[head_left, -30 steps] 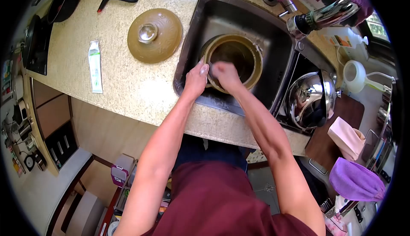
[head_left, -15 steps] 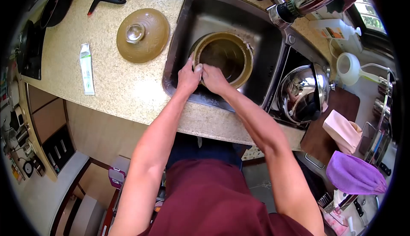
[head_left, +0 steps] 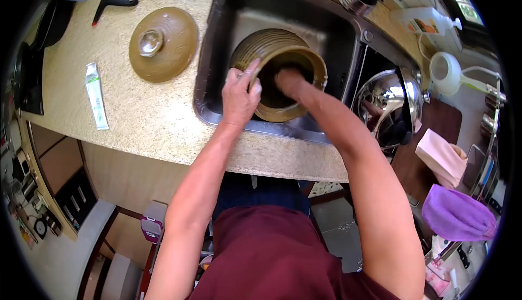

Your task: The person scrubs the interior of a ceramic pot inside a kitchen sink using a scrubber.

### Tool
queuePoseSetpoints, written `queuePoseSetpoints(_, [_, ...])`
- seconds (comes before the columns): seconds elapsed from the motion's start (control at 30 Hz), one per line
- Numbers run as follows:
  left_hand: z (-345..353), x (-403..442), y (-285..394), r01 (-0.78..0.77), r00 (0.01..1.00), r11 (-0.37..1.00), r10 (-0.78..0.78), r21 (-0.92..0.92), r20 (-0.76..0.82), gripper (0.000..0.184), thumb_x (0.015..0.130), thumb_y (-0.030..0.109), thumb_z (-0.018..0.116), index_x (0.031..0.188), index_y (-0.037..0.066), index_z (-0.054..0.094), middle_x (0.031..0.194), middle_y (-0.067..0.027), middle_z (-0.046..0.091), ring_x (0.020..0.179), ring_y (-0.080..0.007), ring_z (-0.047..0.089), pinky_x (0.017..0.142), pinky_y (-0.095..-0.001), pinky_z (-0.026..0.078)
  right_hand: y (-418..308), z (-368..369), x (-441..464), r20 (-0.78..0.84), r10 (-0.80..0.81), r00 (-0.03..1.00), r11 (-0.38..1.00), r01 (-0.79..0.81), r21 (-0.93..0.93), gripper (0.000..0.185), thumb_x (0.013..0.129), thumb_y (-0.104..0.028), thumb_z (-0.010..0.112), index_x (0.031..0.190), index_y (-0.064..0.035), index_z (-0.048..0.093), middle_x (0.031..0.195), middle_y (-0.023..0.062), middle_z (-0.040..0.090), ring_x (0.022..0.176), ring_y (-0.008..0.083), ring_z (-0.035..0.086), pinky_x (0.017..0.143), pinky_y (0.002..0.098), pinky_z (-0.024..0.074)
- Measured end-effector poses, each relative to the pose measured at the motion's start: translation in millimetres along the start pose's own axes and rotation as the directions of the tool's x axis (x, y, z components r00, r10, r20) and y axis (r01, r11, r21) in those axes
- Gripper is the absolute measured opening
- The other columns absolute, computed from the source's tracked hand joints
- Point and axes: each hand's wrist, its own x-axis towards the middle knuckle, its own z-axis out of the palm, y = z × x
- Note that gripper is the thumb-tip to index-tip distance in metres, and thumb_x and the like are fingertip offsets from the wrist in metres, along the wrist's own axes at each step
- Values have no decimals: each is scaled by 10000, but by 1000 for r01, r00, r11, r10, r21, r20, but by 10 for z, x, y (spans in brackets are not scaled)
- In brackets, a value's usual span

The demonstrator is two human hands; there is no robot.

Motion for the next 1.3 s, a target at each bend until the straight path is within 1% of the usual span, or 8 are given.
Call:
queuePoseSetpoints(0.3, [17, -12, 2, 22, 999, 1000, -23, 17, 27, 473, 813, 81, 644, 1275, 186, 641, 781, -130, 483, 710, -288, 540, 703, -391, 479, 15, 214, 223, -10, -138, 990, 978, 135, -157, 225, 872, -138, 554, 934, -97, 767, 1013, 202, 704, 910, 316, 708, 810, 411, 560])
queuePoseSetpoints(0.37, [15, -16, 19, 52, 998, 999, -52, -7, 24, 477, 804, 79, 646, 1270, 184, 646, 769, -131, 481, 703, -286, 540, 697, -390, 480, 346, 200, 472, -35, 622, 782, 555, -409, 724, 242, 899, -149, 533, 924, -81, 764, 996, 182, 714, 898, 323, 709, 796, 424, 564])
queuePoseSetpoints(0.43, [25, -16, 29, 26, 1000, 999, -26, -24, 1, 479, 794, 82, 649, 1261, 188, 654, 771, -129, 485, 698, -283, 540, 688, -390, 482, 174, 268, 390, -45, 211, 976, 973, -206, 103, 248, 858, -230, 602, 996, -98, 760, 1038, 190, 711, 967, 293, 700, 813, 393, 567])
queuePoseSetpoints(0.53, [34, 2, 22, 35, 999, 999, -35, -4, -9, 484, 786, 85, 654, 1258, 189, 657, 763, -128, 485, 685, -285, 541, 680, -388, 484, -383, 725, 453, -244, 362, 900, 783, -151, 604, 232, 873, -146, 581, 1014, -80, 753, 1131, 211, 679, 1014, 306, 687, 895, 397, 548])
queuePoseSetpoints(0.83, [74, -16, -53, -30, 998, 999, 32, 26, -57, 466, 800, 85, 660, 1259, 165, 656, 740, -109, 475, 641, -243, 519, 637, -356, 466, -282, 238, 78, -244, 301, 922, 907, -198, 371, 206, 838, -178, 636, 975, -92, 764, 999, 114, 734, 925, 253, 708, 793, 357, 568])
queuePoseSetpoints(0.9, [27, -60, -35, 19, 1000, 1000, -18, 15, -21, 475, 788, 93, 661, 1254, 183, 660, 761, -119, 492, 670, -265, 539, 655, -376, 479, 173, 272, 225, 255, -340, 905, 872, 405, -275, 205, 829, -208, 655, 955, -95, 771, 980, 94, 741, 894, 243, 713, 787, 346, 570])
queuePoseSetpoints(1.1, [92, 49, -6, -27, 998, 999, 26, -17, -65, 458, 797, 78, 660, 1246, 166, 666, 733, -113, 489, 657, -257, 538, 665, -367, 482, -257, 55, -84, 92, -78, 993, 916, 34, 401, 263, 800, -138, 570, 967, -20, 736, 1019, 215, 702, 952, 329, 689, 838, 397, 551])
queuePoseSetpoints(1.3, [77, -23, -20, -26, 998, 1000, 26, -11, -58, 466, 789, 70, 661, 1246, 160, 668, 731, -115, 488, 654, -260, 536, 671, -371, 482, 222, 76, 53, 90, 54, 994, 997, -50, -55, 255, 859, -149, 558, 1000, -68, 754, 1063, 156, 713, 966, 279, 697, 866, 381, 549])
